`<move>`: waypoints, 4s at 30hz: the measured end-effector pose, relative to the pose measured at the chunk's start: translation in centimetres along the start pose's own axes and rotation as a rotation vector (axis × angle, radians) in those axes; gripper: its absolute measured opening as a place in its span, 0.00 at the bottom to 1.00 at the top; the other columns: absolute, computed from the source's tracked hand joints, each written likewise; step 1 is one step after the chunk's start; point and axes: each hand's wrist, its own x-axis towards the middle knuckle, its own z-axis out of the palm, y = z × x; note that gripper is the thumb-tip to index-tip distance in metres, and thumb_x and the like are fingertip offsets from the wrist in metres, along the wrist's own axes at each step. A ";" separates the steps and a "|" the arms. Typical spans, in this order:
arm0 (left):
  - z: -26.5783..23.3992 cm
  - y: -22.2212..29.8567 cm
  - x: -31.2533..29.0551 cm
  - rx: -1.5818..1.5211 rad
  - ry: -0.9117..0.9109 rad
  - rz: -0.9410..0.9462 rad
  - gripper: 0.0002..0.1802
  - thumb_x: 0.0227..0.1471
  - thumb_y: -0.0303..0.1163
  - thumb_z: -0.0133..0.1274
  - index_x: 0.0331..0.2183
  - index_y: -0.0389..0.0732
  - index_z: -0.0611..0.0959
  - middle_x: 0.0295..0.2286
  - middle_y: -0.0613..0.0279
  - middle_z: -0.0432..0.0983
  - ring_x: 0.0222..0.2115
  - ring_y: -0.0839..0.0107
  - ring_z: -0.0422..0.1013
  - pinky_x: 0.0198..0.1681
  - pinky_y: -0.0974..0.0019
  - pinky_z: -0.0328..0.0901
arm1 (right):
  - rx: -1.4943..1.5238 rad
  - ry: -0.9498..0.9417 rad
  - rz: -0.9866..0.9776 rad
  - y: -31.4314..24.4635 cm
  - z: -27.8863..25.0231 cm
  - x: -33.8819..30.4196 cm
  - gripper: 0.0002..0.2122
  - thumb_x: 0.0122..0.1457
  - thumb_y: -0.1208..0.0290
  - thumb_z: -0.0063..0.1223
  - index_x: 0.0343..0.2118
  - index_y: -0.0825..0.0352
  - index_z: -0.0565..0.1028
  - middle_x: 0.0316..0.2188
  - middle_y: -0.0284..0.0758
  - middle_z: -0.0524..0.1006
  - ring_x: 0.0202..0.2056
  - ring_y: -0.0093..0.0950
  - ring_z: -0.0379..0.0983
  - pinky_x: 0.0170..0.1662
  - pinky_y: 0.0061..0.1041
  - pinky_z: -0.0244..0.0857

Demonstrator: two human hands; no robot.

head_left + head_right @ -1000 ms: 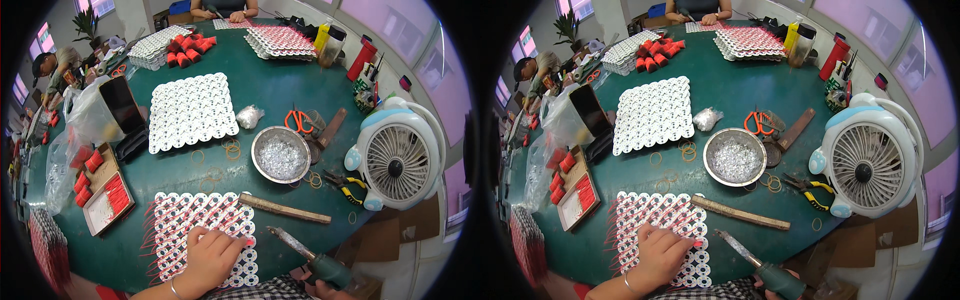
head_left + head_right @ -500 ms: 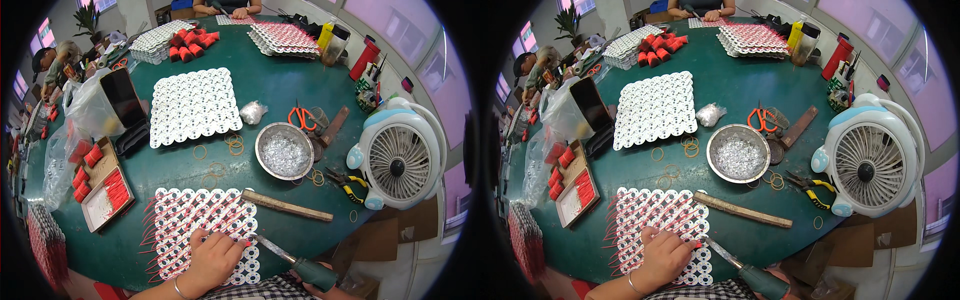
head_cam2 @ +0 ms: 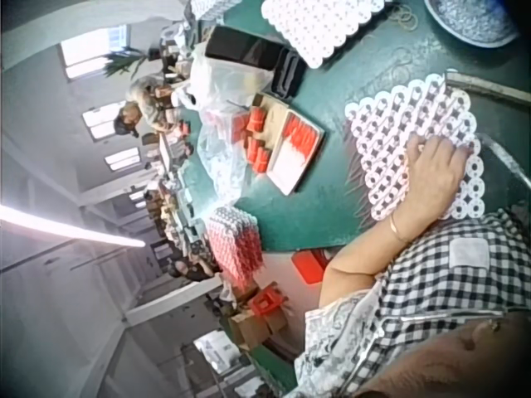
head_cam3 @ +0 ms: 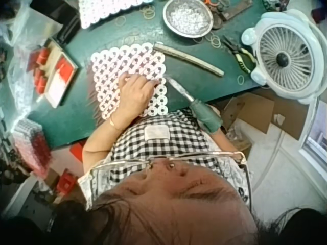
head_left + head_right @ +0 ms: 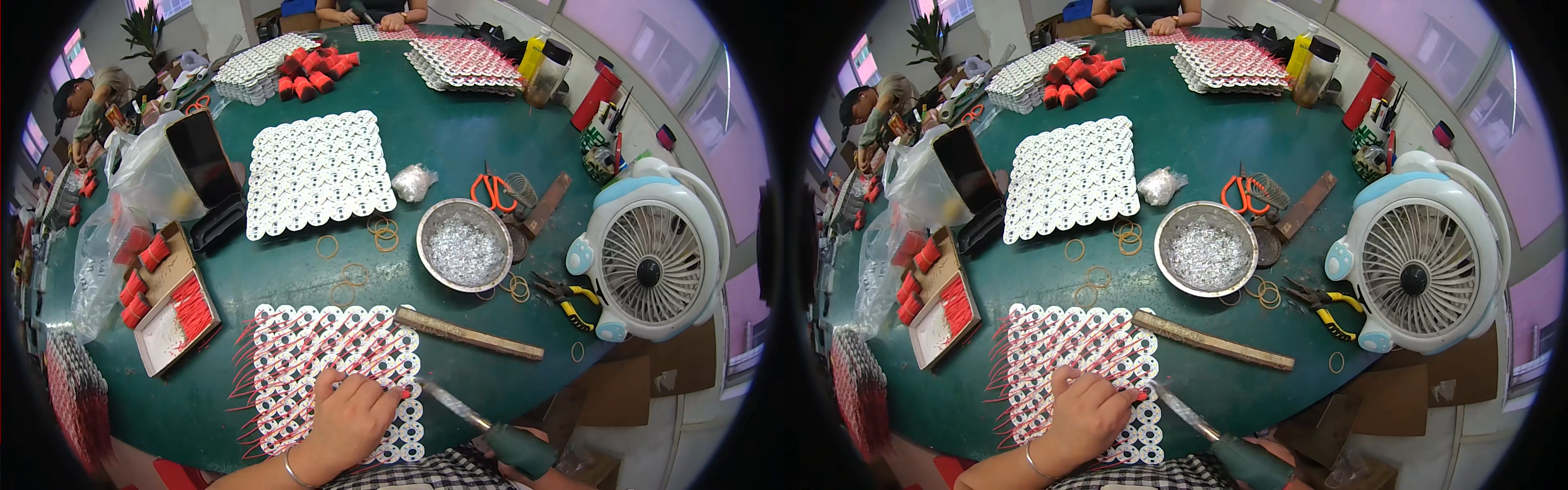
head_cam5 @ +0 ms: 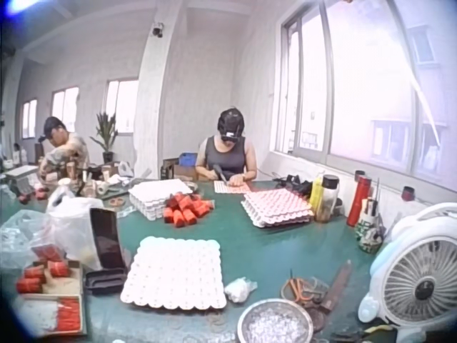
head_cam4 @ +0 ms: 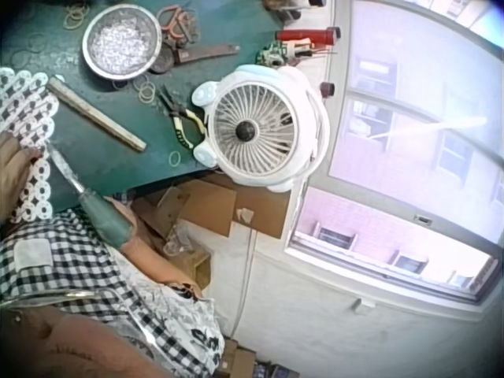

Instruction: The person solders wires onto a panel of LED circuit boards by taking wires from a box, placing them onto the contact points, and attaching them with a soldering iron.

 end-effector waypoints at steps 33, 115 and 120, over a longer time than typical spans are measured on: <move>0.5 1.4 -0.2 -0.001 0.057 0.007 0.08 0.35 0.30 0.62 0.24 0.46 0.79 0.17 0.72 0.62 0.23 0.73 0.64 0.34 0.61 0.52 | -1.242 0.108 -0.525 1.3 -1.3 -1.4 0.17 0.52 0.67 0.58 0.42 0.74 0.72 0.32 0.42 0.78 0.33 0.30 0.76 0.38 0.27 0.70; 0.1 3.4 -2.4 0.035 0.094 -0.047 0.03 0.42 0.33 0.56 0.26 0.50 0.81 0.19 0.76 0.65 0.26 0.78 0.66 0.40 0.60 0.51 | -1.334 0.207 -0.426 2.2 -2.5 -4.9 0.14 0.55 0.63 0.48 0.36 0.69 0.74 0.26 0.35 0.78 0.28 0.27 0.76 0.33 0.26 0.69; -0.8 3.7 -3.3 0.030 0.139 -0.048 0.06 0.41 0.32 0.56 0.28 0.51 0.82 0.19 0.77 0.65 0.26 0.78 0.64 0.40 0.61 0.50 | -1.372 0.261 -0.438 2.3 -1.6 -5.0 0.16 0.57 0.61 0.47 0.36 0.72 0.73 0.26 0.35 0.78 0.28 0.25 0.76 0.33 0.24 0.69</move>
